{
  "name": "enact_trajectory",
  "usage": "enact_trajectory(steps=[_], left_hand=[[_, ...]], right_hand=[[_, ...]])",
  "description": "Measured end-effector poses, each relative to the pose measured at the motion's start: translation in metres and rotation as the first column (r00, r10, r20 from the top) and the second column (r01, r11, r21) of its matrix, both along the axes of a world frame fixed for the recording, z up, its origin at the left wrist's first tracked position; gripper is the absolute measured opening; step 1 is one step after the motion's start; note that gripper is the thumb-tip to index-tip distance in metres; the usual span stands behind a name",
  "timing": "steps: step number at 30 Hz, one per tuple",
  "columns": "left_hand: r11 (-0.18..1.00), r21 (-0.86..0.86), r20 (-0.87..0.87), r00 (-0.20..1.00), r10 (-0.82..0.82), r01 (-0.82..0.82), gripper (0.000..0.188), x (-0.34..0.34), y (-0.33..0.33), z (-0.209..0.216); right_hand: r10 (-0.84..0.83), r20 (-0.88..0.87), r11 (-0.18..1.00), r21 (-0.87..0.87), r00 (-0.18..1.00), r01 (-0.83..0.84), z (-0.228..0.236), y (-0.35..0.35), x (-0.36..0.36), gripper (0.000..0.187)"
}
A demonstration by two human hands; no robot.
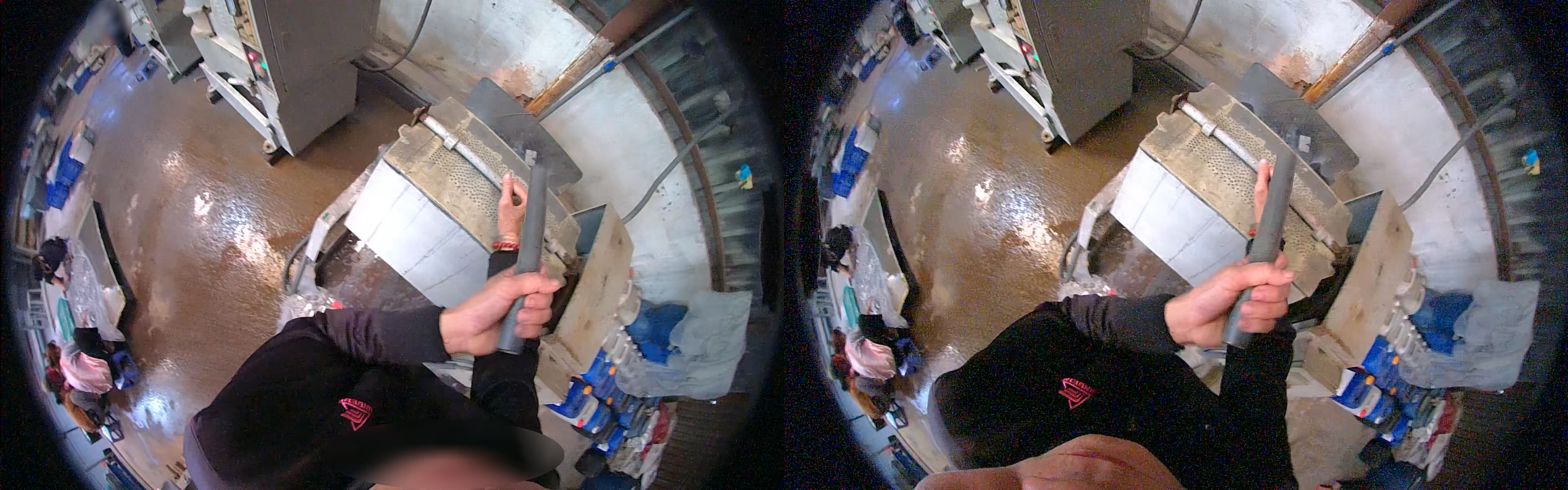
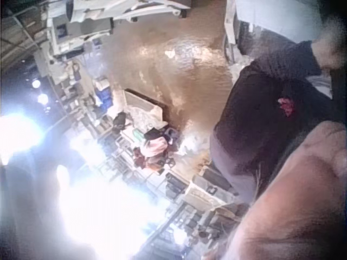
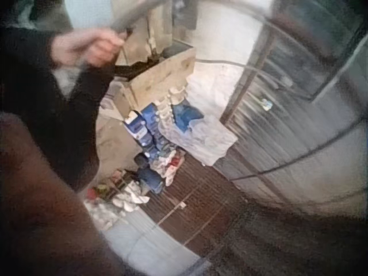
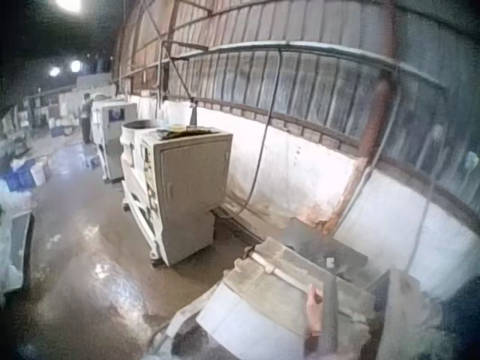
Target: The person operates a machine by pressing buttons on a control panel, then removes a metal grate and a perforated tray from the top of the unit. They use a hose to spray water into the machine's interior and onto the removed components to clean them.
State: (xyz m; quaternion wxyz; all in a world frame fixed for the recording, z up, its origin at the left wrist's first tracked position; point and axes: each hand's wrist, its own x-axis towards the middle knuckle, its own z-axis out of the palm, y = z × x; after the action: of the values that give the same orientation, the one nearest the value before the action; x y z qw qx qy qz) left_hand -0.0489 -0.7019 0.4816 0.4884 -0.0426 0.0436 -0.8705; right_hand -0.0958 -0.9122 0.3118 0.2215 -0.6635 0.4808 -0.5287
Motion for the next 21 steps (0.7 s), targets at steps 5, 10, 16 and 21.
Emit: enact_trajectory(steps=[5,10,16,21], left_hand=[[0.904,-0.406,0.907,0.055,0.416,-0.136,0.045,0.087,-0.007,-0.053],[0.625,-0.774,0.237,-0.869,0.434,0.101,0.030,0.208,-0.063,-0.135],[0.866,-0.494,0.524,-0.821,0.228,-0.075,0.032,0.224,-0.108,-0.169],[0.855,-0.508,0.530,-0.821,0.212,-0.107,0.037,0.219,-0.111,-0.161]], right_hand=[[0.081,0.448,0.973,0.160,0.890,-0.169,0.026,-0.039,0.001,0.042],[-0.073,0.555,0.852,0.467,0.829,-0.238,0.043,-0.054,0.007,0.040],[-0.106,0.580,0.756,0.575,0.808,-0.313,0.037,-0.070,-0.008,0.037],[-0.098,0.598,0.788,0.535,0.795,-0.305,0.061,-0.068,-0.021,0.039]])
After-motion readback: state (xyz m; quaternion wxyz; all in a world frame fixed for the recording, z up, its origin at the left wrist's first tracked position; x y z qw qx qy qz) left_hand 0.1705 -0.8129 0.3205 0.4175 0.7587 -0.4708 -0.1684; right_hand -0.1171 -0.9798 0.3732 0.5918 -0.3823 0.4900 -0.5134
